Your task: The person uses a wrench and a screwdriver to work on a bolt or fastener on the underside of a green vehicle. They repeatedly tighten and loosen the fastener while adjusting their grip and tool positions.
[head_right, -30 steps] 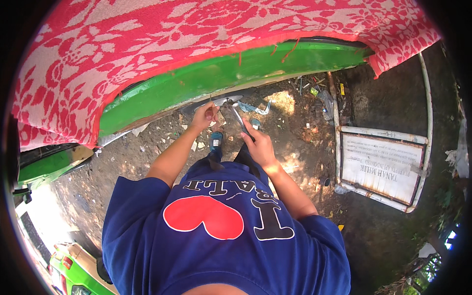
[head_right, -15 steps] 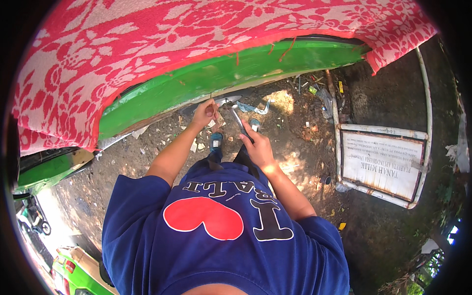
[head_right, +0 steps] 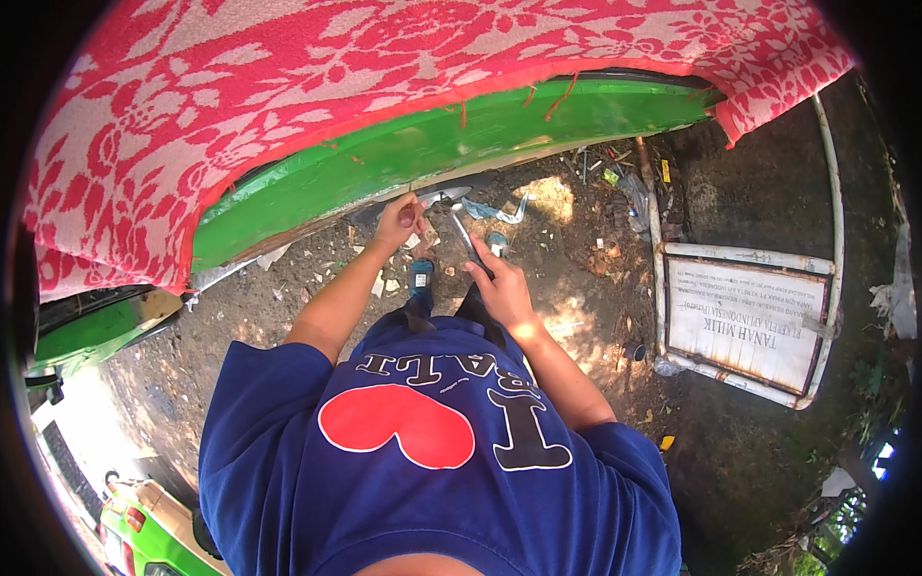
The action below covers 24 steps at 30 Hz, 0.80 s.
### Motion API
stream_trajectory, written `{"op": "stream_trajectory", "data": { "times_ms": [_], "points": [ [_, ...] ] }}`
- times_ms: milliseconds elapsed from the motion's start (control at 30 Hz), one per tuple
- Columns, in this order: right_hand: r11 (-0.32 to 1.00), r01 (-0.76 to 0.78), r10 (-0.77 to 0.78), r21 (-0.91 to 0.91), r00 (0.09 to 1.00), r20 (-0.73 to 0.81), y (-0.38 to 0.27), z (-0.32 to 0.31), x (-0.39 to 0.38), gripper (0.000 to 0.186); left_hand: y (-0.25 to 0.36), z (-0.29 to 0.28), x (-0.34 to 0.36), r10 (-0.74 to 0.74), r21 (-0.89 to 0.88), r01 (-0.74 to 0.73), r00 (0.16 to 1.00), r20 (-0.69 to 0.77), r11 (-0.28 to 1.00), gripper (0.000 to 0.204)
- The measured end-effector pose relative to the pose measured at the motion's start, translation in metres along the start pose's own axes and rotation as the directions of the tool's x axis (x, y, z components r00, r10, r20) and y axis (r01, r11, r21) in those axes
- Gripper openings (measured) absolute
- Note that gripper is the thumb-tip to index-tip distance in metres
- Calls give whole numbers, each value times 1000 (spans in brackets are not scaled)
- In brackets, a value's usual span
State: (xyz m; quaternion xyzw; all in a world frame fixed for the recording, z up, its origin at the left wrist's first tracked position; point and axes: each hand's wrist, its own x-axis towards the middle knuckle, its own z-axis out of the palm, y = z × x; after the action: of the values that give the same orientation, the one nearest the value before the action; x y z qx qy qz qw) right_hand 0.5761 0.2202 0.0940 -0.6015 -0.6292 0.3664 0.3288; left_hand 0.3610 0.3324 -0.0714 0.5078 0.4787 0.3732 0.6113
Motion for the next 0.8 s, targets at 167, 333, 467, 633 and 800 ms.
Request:
{"op": "stream_trajectory", "data": {
  "times_ms": [167, 333, 467, 633, 800],
  "points": [
    [999, -27, 27, -18, 999, 17, -2, -2, 0, 46, 4, 2, 1, -32, -25, 32, 999, -6, 999, 31],
    [1000, -8, 8, -25, 1000, 10, -2, -4, 0, 47, 6, 4, 3, -38, -66, 38, 999, 1, 997, 31],
    [996, -85, 86, -16, 995, 52, -4, -6, 1, 46, 6, 4, 4, -44, -62, 43, 999, -13, 997, 31],
    [987, -162, 162, -15, 982, 101, -14, -9, 3, 44, 9, 5, 3, -32, -13, 32, 999, -18, 999, 31],
    [1000, -17, 17, -7, 1000, 20, 0, -3, 2, 47, 10, 5, 1, -19, -32, 18, 1000, -18, 999, 30]
  ]
}}
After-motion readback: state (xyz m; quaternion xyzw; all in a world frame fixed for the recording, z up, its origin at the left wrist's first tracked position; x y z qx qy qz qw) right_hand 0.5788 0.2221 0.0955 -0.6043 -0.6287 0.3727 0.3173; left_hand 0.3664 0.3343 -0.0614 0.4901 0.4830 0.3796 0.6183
